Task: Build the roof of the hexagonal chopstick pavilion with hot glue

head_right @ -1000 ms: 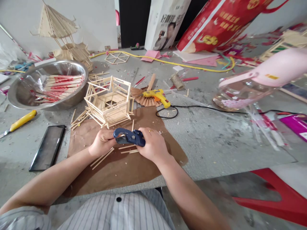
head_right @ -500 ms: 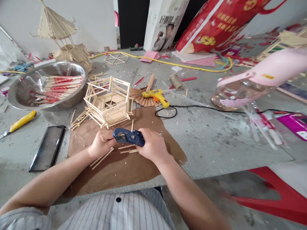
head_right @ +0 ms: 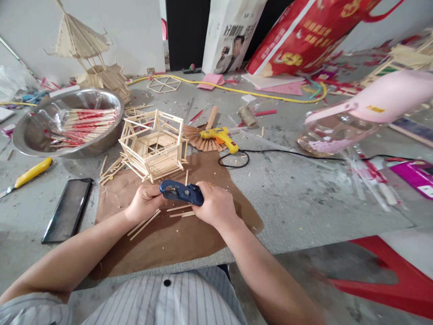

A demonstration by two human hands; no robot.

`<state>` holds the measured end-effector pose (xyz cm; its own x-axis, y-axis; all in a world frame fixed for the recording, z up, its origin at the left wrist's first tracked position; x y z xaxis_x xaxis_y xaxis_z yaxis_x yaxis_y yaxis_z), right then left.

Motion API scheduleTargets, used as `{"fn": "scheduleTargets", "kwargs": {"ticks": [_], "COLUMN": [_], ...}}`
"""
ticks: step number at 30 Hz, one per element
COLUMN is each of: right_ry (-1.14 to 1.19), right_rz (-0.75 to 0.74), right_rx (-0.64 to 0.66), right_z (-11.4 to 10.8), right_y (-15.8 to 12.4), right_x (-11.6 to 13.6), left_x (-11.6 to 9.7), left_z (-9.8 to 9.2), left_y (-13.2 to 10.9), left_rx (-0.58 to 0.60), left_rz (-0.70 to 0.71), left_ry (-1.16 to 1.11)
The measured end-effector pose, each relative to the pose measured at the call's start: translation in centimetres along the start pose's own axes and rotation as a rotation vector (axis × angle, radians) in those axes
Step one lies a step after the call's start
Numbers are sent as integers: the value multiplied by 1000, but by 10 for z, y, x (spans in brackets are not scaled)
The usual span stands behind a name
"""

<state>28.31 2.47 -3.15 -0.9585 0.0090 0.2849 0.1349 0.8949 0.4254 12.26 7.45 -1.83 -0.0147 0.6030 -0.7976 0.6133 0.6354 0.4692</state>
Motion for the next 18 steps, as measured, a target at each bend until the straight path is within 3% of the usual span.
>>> {"fn": "scheduleTargets", "kwargs": {"ticks": [8, 18], "right_ry": [-15, -47], "right_rz": [28, 167], "right_rx": [28, 62], "right_z": [1, 5], "right_y": [1, 2], "right_x": [-1, -8], "left_x": [-4, 4], "left_z": [-1, 7], "left_y": [3, -1], "left_rx": [-11, -10], "left_rz": [0, -135], "left_ry": [-44, -77]}}
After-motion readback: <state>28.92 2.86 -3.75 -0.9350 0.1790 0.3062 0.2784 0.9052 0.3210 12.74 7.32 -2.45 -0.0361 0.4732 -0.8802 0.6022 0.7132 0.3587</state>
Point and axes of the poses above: each hand's wrist, its own y-axis towards the middle knuckle, its own z-axis out of the palm, x = y × z, the point moved 5 cm from there along y, towards the middle knuckle, and after that the axes turned 11 degrees about z, right-handed, at the moved point
